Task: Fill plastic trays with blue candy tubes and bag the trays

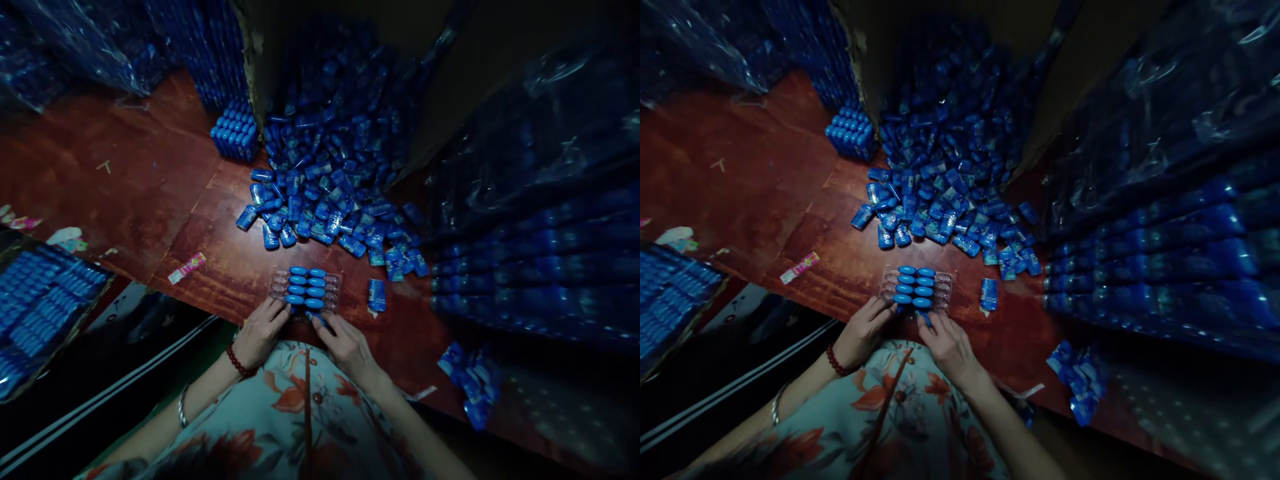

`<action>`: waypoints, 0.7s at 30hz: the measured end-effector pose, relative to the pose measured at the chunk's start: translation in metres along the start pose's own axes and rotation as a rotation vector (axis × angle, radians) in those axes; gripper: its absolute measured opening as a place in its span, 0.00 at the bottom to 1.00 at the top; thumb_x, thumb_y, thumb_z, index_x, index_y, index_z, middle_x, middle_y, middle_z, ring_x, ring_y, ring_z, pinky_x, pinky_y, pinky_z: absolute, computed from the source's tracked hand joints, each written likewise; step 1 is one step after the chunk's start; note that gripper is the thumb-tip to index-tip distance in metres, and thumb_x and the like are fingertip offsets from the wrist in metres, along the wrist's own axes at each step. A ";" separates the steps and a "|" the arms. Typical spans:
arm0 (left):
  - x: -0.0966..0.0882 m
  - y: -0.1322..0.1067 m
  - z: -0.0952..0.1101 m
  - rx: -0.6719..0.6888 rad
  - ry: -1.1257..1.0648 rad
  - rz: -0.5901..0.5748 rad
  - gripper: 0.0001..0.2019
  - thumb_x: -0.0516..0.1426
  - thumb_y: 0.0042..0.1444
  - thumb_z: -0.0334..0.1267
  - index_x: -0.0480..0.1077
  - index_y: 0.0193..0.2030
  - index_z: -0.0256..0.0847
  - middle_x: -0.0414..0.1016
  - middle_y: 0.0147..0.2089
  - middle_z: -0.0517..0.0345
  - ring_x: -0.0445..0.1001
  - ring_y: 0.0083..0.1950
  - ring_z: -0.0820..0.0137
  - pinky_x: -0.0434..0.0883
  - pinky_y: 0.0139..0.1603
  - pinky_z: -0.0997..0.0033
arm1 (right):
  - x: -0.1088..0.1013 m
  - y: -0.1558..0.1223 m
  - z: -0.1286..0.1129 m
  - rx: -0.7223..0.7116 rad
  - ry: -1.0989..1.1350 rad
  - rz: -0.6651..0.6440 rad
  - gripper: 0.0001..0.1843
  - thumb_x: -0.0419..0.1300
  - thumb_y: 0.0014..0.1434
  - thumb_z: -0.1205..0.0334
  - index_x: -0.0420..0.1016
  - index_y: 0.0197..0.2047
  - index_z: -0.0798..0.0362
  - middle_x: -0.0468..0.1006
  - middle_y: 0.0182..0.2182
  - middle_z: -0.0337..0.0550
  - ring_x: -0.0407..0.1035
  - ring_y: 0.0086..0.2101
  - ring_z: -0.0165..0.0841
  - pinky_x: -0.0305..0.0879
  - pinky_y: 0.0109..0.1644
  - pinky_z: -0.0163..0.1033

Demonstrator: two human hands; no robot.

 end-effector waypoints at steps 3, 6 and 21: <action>0.016 0.002 0.006 0.006 0.027 -0.119 0.12 0.44 0.62 0.29 0.68 0.42 0.37 0.70 0.36 0.50 0.67 0.38 0.67 0.71 0.38 0.66 | 0.007 0.011 -0.010 0.023 -0.110 -0.139 0.16 0.54 0.59 0.73 0.71 0.49 0.53 0.73 0.38 0.48 0.70 0.38 0.36 0.69 0.41 0.39; 0.030 0.003 0.011 0.020 0.060 -0.205 0.11 0.45 0.61 0.29 0.68 0.38 0.37 0.69 0.36 0.51 0.66 0.38 0.66 0.70 0.37 0.65 | 0.010 0.020 -0.014 0.029 -0.127 -0.184 0.17 0.54 0.58 0.72 0.69 0.50 0.50 0.72 0.44 0.49 0.68 0.43 0.37 0.69 0.43 0.40; -0.011 0.011 -0.085 -0.380 -0.152 0.306 0.14 0.52 0.60 0.36 0.66 0.53 0.42 0.66 0.45 0.50 0.69 0.46 0.67 0.70 0.47 0.66 | -0.027 -0.043 0.074 0.337 -0.037 0.288 0.26 0.50 0.62 0.69 0.59 0.62 0.43 0.71 0.47 0.46 0.70 0.43 0.33 0.69 0.44 0.36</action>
Point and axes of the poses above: each hand's wrist, its own y-axis towards the middle knuckle, its own x-axis out of the palm, z = x × y, the point moved 10 cm from there along y, towards the middle knuckle
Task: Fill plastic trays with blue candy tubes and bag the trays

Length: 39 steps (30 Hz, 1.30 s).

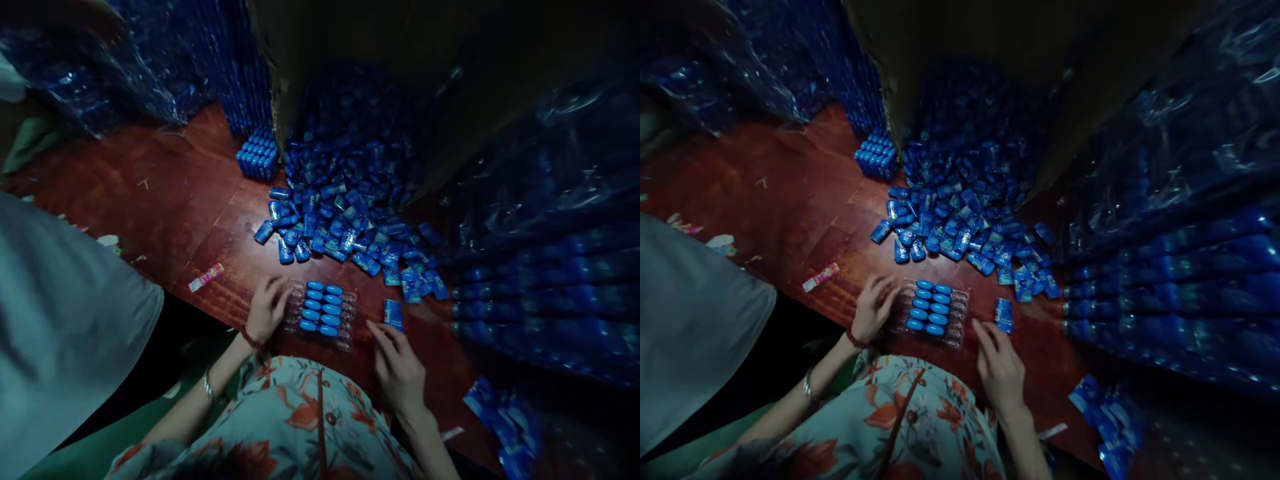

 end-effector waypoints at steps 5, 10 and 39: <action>0.035 0.061 -0.057 -0.228 0.228 -0.084 0.26 0.59 0.53 0.43 0.62 0.57 0.34 0.64 0.48 0.43 0.66 0.51 0.57 0.68 0.51 0.56 | 0.024 0.008 0.061 0.174 -0.268 -0.238 0.28 0.49 0.62 0.50 0.58 0.63 0.54 0.63 0.57 0.61 0.63 0.51 0.50 0.69 0.43 0.53; 0.055 0.061 -0.060 -0.174 0.354 -0.205 0.22 0.55 0.57 0.37 0.62 0.59 0.35 0.65 0.46 0.43 0.68 0.47 0.59 0.69 0.46 0.60 | 0.037 -0.003 0.062 0.150 -0.189 -0.278 0.24 0.44 0.65 0.58 0.58 0.62 0.54 0.67 0.55 0.58 0.64 0.52 0.46 0.66 0.48 0.52; 0.006 -0.080 0.020 -0.039 0.174 -0.455 0.16 0.47 0.63 0.38 0.62 0.57 0.44 0.70 0.43 0.54 0.74 0.41 0.71 0.74 0.43 0.73 | 0.020 -0.003 -0.070 -0.267 0.264 -0.274 0.27 0.43 0.59 0.78 0.61 0.59 0.52 0.72 0.42 0.50 0.69 0.43 0.34 0.71 0.43 0.39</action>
Point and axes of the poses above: each hand's wrist, its own y-axis towards the middle knuckle, its own x-axis out of the palm, z = x × y, the point moved 10 cm from there along y, towards the middle knuckle
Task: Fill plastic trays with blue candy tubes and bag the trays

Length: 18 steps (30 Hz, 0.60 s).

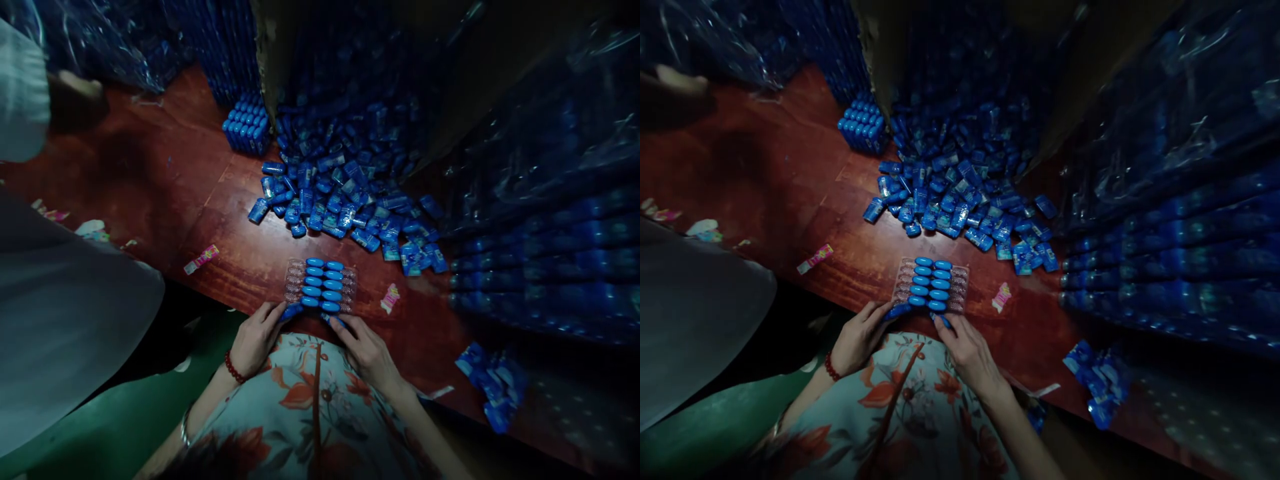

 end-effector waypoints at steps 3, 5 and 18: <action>0.005 0.002 0.003 -0.005 0.111 -0.027 0.18 0.46 0.62 0.32 0.60 0.59 0.42 0.69 0.46 0.51 0.73 0.42 0.69 0.74 0.41 0.72 | 0.002 0.008 -0.003 -0.007 -0.069 -0.045 0.26 0.42 0.59 0.78 0.64 0.57 0.54 0.72 0.38 0.49 0.70 0.39 0.34 0.72 0.40 0.37; 0.015 0.005 0.005 -0.002 0.151 -0.094 0.20 0.45 0.60 0.27 0.58 0.59 0.41 0.66 0.51 0.48 0.73 0.45 0.68 0.75 0.40 0.71 | 0.006 0.012 -0.003 0.004 -0.095 -0.101 0.26 0.42 0.58 0.78 0.66 0.55 0.54 0.72 0.36 0.48 0.69 0.36 0.33 0.71 0.38 0.36; 0.033 0.033 0.048 0.137 0.514 -0.220 0.14 0.45 0.56 0.24 0.64 0.47 0.33 0.67 0.44 0.46 0.69 0.45 0.63 0.72 0.39 0.68 | 0.010 0.011 -0.012 0.006 -0.135 -0.026 0.23 0.44 0.60 0.76 0.67 0.56 0.58 0.72 0.42 0.55 0.70 0.42 0.37 0.72 0.39 0.37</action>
Point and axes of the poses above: each hand's wrist, its own y-axis towards the middle knuckle, its own x-axis out of the palm, z = x × y, the point moved 10 cm from there along y, towards the middle knuckle
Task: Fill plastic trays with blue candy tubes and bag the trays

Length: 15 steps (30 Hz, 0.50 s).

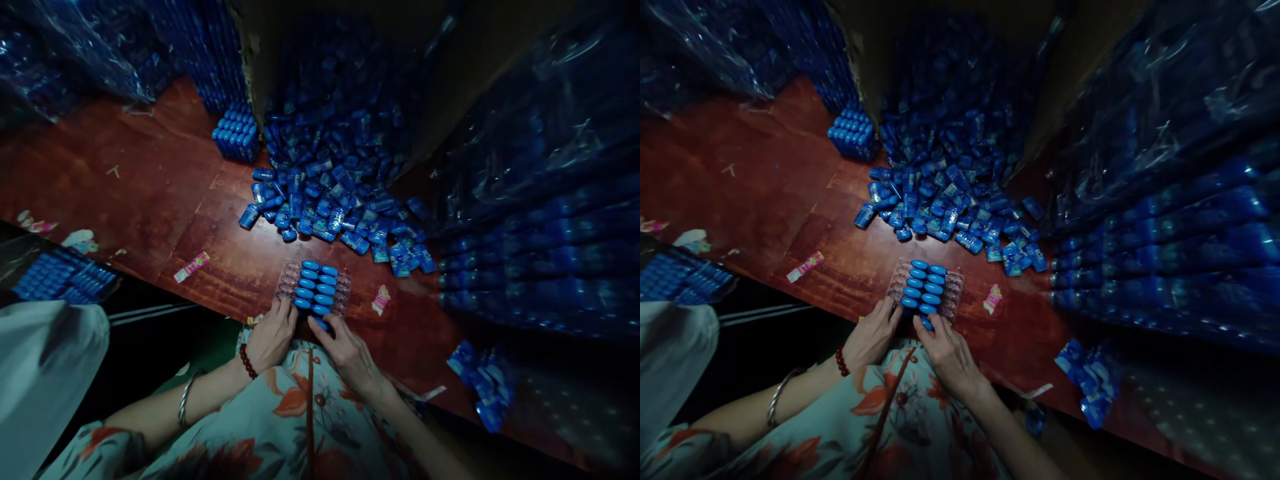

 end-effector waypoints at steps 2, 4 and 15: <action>-0.003 0.000 0.004 0.041 -0.021 0.037 0.14 0.45 0.57 0.24 0.64 0.48 0.32 0.68 0.42 0.46 0.69 0.43 0.63 0.72 0.40 0.66 | 0.001 -0.002 0.002 0.012 0.014 0.023 0.24 0.43 0.60 0.77 0.64 0.58 0.58 0.72 0.42 0.55 0.69 0.43 0.37 0.71 0.41 0.37; -0.007 -0.002 0.004 0.078 -0.047 0.093 0.15 0.44 0.59 0.25 0.64 0.49 0.33 0.69 0.40 0.47 0.70 0.40 0.64 0.71 0.39 0.66 | 0.001 -0.004 0.004 0.018 0.048 0.046 0.24 0.44 0.61 0.76 0.64 0.58 0.59 0.73 0.41 0.53 0.70 0.42 0.35 0.70 0.43 0.37; -0.027 -0.002 0.022 0.408 -0.154 0.191 0.15 0.41 0.64 0.30 0.67 0.38 0.36 0.68 0.37 0.49 0.66 0.38 0.66 0.68 0.38 0.65 | -0.016 0.003 0.009 -0.020 0.018 0.146 0.17 0.46 0.62 0.73 0.73 0.48 0.56 0.74 0.34 0.49 0.66 0.37 0.34 0.60 0.37 0.39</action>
Point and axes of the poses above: each hand's wrist, its own y-axis towards the middle knuckle, its own x-axis out of the palm, z = x × y, the point moved 10 cm from there along y, towards the middle knuckle
